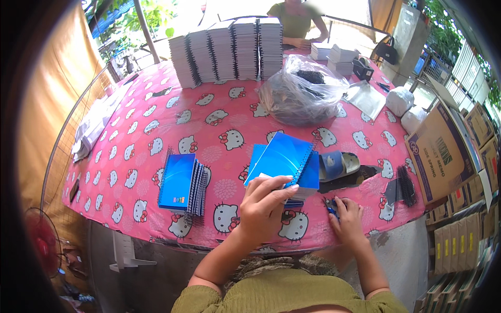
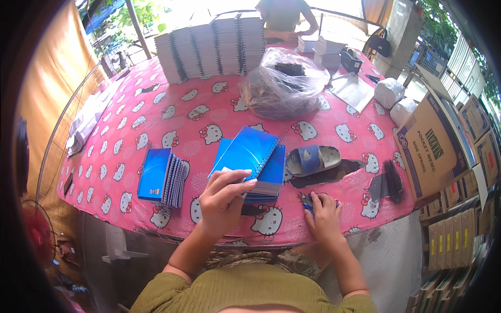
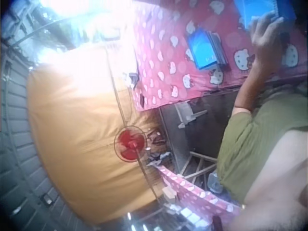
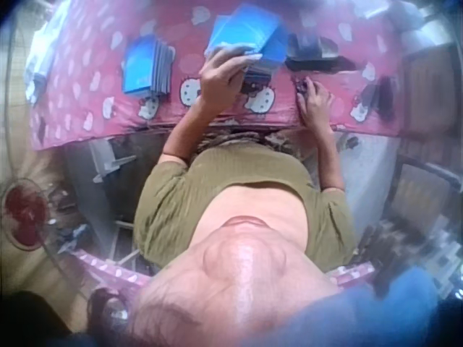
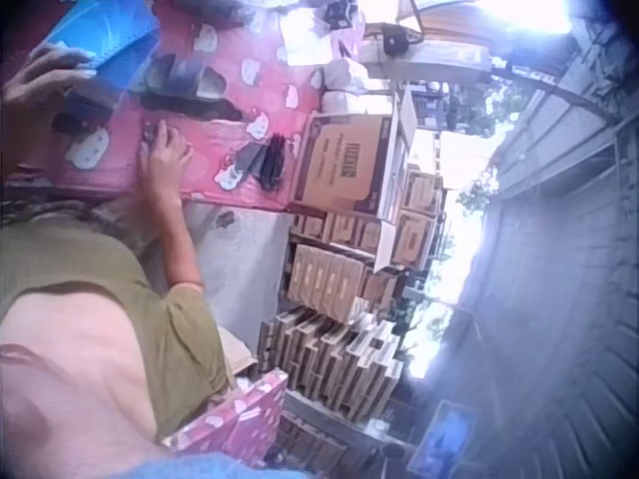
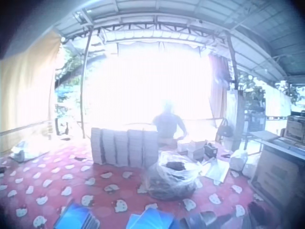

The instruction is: The person binds notebooks by threading a spiral wire through the punched holes of the paper and covers, then trims the excess wire using a pair of pliers.

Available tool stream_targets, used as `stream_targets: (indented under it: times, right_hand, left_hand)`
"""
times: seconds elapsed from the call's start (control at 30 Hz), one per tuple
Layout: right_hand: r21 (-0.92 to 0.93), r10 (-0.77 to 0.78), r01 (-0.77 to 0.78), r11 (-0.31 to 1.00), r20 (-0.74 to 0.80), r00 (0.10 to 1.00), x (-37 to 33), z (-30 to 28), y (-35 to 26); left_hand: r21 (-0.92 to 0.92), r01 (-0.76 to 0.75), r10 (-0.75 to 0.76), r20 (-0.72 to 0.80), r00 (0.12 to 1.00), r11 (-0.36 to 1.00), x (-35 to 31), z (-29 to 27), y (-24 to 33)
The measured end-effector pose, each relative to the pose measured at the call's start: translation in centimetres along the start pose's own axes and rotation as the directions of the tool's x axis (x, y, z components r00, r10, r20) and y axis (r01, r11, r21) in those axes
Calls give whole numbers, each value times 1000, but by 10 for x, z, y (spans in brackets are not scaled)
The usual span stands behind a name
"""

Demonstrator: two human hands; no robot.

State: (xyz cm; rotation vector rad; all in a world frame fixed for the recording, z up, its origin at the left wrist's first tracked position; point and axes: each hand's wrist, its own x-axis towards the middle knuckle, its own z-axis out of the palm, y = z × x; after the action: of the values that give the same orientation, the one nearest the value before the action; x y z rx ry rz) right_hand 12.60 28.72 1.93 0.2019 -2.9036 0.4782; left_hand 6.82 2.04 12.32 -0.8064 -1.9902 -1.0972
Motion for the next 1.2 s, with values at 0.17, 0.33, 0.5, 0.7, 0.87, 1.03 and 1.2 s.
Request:
stream_targets:
  times: [0.17,0.33,0.5,0.7,0.87,1.03,1.2]
  right_hand:
    - [403,-15,51,914,-92,996,10,-25,-4]
    - [516,-206,341,786,-301,931,23,-91,-84]
    - [363,-362,487,795,-361,859,40,-100,-100]
    - [334,-321,456,825,-387,865,36,-98,-103]
    - [612,-254,318,724,-192,948,45,-100,-102]
    - [872,-313,-490,-12,462,830,58,-75,-74]
    - [846,-187,-45,531,169,968,45,-88,-95]
  left_hand:
    - [-49,82,-85,-67,994,995,3,7,2]
    - [-83,96,-109,-165,980,992,1,15,5]
    - [-100,57,-72,-155,985,993,-4,15,5]
    - [-92,41,-55,-159,986,995,-4,12,6]
    - [-85,48,-60,-153,986,995,-3,12,4]
    - [-38,-44,37,-174,984,998,-1,6,3]
    - [68,-64,78,-240,968,996,16,-36,-8]
